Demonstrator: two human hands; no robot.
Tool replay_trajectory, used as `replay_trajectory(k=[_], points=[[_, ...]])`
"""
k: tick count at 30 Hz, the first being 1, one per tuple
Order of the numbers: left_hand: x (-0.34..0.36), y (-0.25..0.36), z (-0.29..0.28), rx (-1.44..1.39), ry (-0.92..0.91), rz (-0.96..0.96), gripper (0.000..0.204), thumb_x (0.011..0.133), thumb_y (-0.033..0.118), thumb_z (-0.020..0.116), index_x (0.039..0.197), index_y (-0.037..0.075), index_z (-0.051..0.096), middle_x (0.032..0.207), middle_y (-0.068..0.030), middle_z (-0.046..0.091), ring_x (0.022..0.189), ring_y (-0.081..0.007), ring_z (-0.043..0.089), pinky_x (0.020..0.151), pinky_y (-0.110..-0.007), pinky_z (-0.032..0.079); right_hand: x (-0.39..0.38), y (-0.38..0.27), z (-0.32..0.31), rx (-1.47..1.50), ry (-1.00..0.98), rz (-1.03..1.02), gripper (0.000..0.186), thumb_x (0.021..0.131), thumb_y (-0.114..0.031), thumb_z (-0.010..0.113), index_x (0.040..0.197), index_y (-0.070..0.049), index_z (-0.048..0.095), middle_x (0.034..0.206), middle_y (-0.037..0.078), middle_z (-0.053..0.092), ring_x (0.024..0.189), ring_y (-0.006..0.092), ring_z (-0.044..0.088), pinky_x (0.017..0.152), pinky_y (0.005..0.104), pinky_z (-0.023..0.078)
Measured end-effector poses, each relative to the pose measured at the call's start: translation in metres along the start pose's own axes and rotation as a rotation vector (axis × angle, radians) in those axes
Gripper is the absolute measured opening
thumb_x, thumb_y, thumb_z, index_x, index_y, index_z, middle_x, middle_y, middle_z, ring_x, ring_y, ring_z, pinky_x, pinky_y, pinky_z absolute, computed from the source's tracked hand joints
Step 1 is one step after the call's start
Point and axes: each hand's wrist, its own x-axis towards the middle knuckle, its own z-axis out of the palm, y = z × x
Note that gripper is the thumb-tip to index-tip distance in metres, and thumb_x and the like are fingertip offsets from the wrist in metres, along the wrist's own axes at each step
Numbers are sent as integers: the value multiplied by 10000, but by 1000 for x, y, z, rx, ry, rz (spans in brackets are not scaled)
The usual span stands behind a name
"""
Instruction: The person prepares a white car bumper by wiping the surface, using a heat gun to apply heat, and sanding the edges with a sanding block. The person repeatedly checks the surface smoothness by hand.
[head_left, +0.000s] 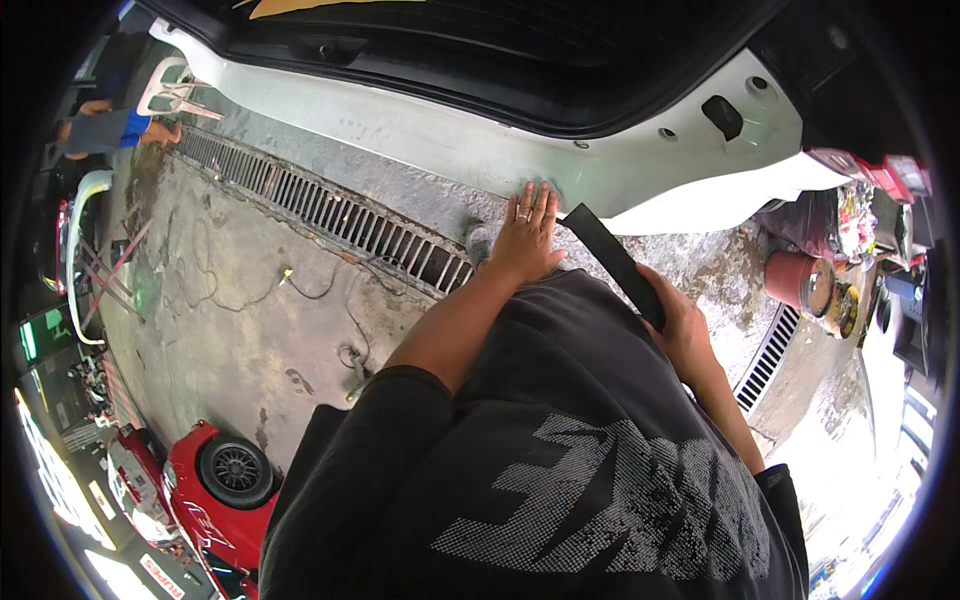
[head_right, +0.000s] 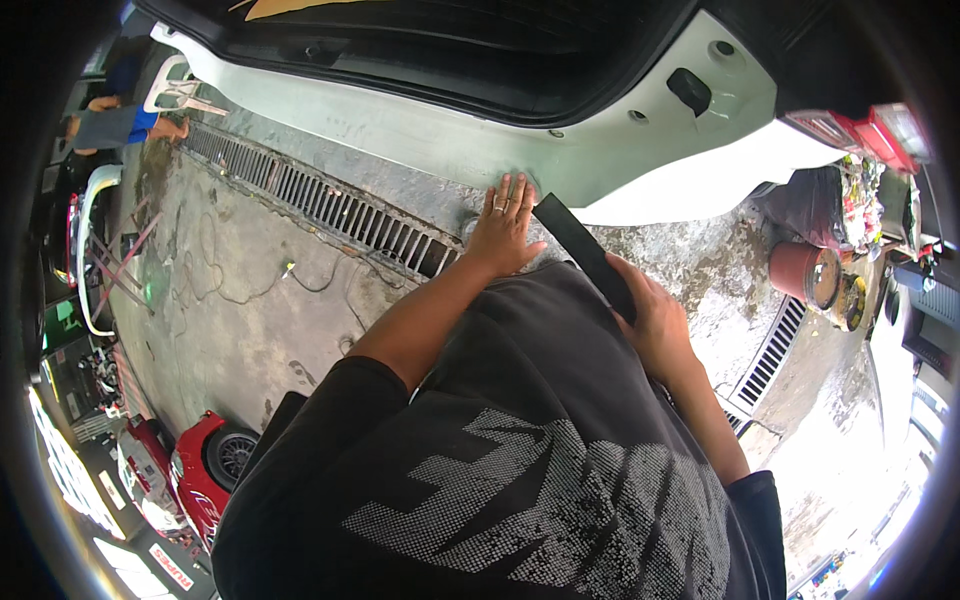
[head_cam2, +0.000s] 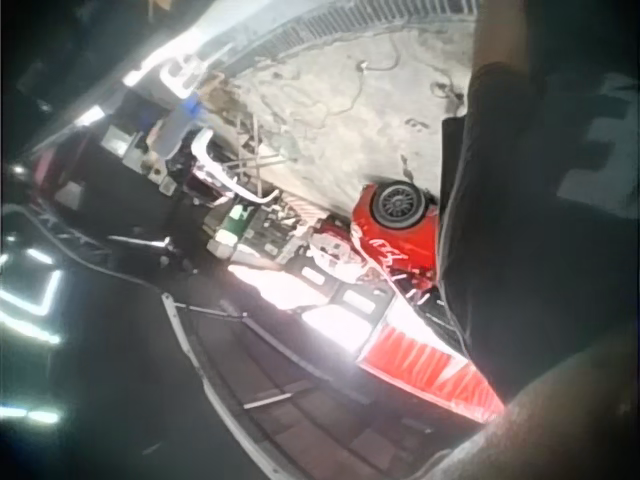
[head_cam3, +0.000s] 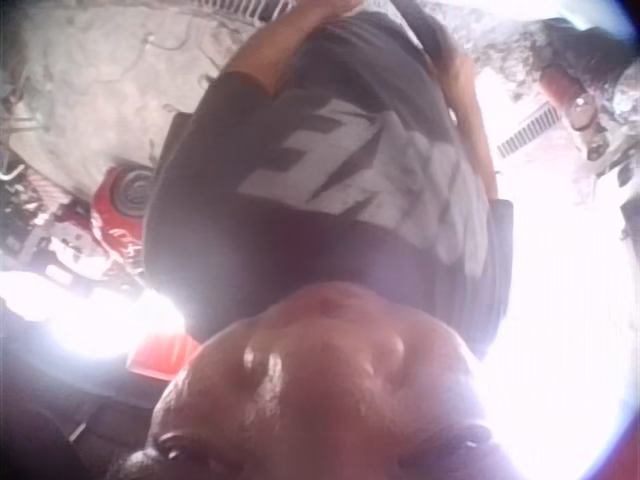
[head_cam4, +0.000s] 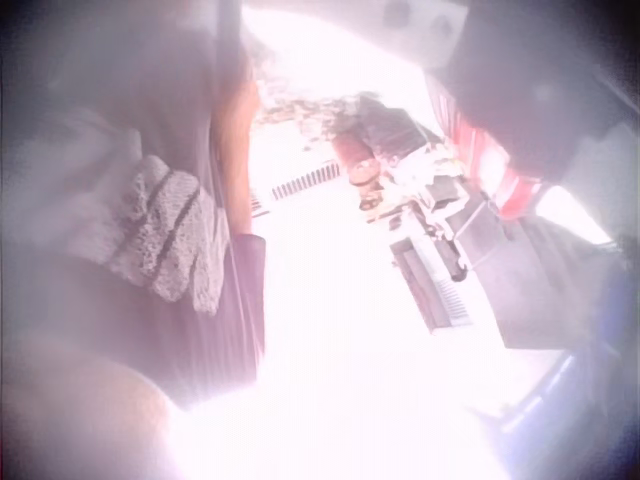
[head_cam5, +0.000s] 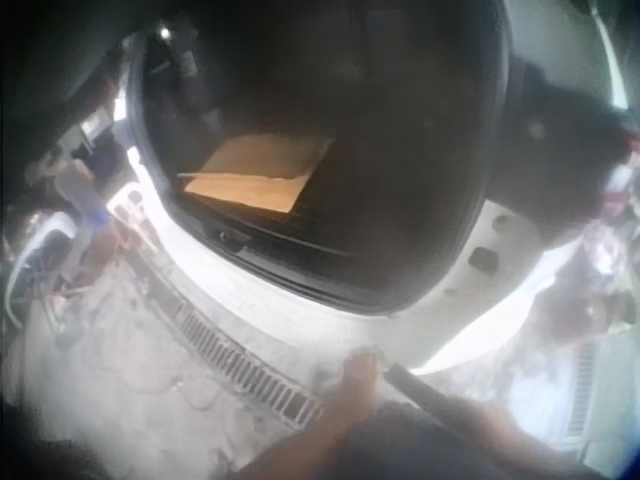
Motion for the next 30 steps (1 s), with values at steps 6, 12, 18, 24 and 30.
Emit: replay_trajectory(k=[6,12,18,24,30], points=[[3,-63,3,-42,73,-3,962,1036,624,613,1751,110,227,1824,-119,241,1687,-421,165,1338,-645,175,9,2,1,74,-12,-82,762,932,-160,792,1631,-202,493,1417,201,698,1175,414,733,990,473,605],[14,-236,-25,176,196,-311,1021,1051,723,517,1760,75,169,1827,-199,180,1678,-461,155,1314,-691,179,71,-57,-7,-20,-83,-48,724,902,-174,787,1587,-204,552,1343,201,739,1148,404,747,968,468,610],[17,-249,-14,96,243,-464,1031,1076,664,512,1749,-8,115,1806,-302,141,1666,-527,129,1331,-639,183,156,-105,22,-173,-170,43,593,931,-212,767,1509,-177,639,1327,212,742,1143,413,742,989,486,594],[-16,-162,-28,-149,-53,-193,823,1100,493,551,1689,-26,302,1794,-250,241,1651,-429,253,1324,-597,231,228,-161,60,-324,-238,79,527,971,-292,745,1477,-166,672,1284,196,755,1149,410,742,1034,499,584],[-7,-184,-74,-1502,-415,-666,597,1081,444,652,1354,-86,624,1473,-287,613,1184,-360,730,961,-537,621,276,-183,70,-510,-356,132,522,990,-322,713,1491,-184,662,1250,180,760,1100,395,760,1011,505,599]])
